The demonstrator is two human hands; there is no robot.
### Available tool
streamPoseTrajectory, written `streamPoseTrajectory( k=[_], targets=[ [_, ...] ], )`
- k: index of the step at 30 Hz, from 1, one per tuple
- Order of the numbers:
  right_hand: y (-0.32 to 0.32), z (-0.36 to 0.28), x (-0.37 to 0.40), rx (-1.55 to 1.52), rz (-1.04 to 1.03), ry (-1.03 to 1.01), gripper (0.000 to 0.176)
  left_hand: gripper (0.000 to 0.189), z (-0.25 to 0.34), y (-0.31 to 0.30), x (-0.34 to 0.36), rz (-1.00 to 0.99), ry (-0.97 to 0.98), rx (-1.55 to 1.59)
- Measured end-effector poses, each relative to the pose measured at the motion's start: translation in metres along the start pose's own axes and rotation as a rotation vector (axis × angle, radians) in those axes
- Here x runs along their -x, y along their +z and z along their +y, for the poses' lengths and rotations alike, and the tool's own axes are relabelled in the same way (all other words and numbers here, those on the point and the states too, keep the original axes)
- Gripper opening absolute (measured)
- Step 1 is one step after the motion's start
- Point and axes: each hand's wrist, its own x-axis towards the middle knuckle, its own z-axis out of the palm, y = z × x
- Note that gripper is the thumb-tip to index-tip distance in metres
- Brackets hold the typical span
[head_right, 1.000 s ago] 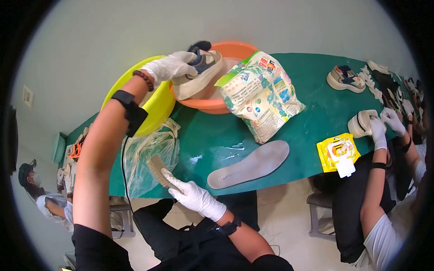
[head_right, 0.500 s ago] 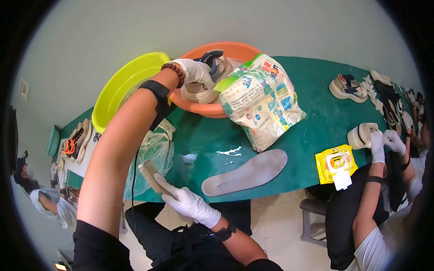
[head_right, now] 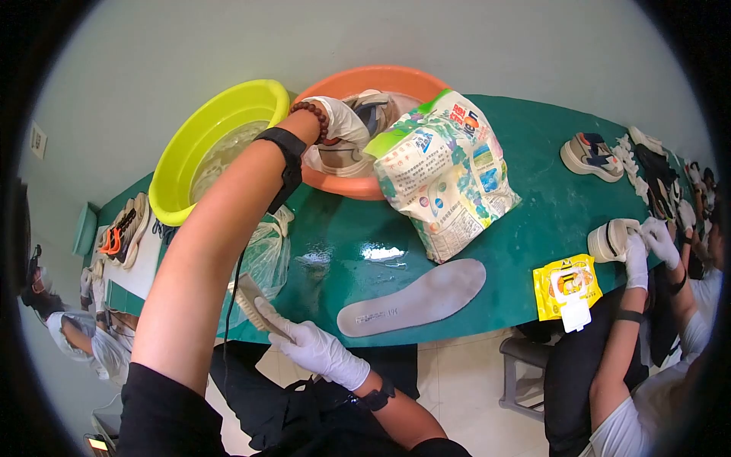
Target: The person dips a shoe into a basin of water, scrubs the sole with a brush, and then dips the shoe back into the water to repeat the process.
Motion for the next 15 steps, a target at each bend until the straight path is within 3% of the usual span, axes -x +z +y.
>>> streamPoseTrajectory(
  k=[2,4,5,7,9,11,13,15],
  targets=[
    [0.0,-0.001,0.0,-0.055,0.023,-0.06,0.064,0.058,-0.002,0.001,-0.004,-0.034,-0.034,0.058],
    [0.0,-0.001,0.0,-0.082,0.031,-0.081,0.064,0.079,-0.01,-0.001,-0.005,-0.055,-0.019,0.166],
    [0.0,-0.001,0.0,-0.08,0.026,-0.072,0.064,0.075,-0.011,-0.001,-0.007,-0.048,0.042,0.164],
    [0.001,0.002,-0.002,-0.082,0.045,-0.091,0.063,0.065,-0.012,-0.001,-0.017,0.009,0.131,-0.044],
    [0.004,0.006,-0.006,-0.075,0.075,-0.125,0.064,0.067,-0.016,0.005,-0.066,0.036,0.097,-0.386],
    [0.005,0.004,-0.007,-0.028,0.069,-0.11,0.064,0.065,-0.025,0.021,-0.091,0.189,0.168,-0.525],
    [0.004,0.001,-0.007,0.01,0.034,-0.053,0.065,0.06,-0.023,0.021,-0.074,0.25,0.199,-0.695],
    [0.002,0.0,-0.007,0.025,-0.015,0.02,0.066,0.066,-0.027,0.021,-0.074,0.259,0.224,-0.464]
  ],
)
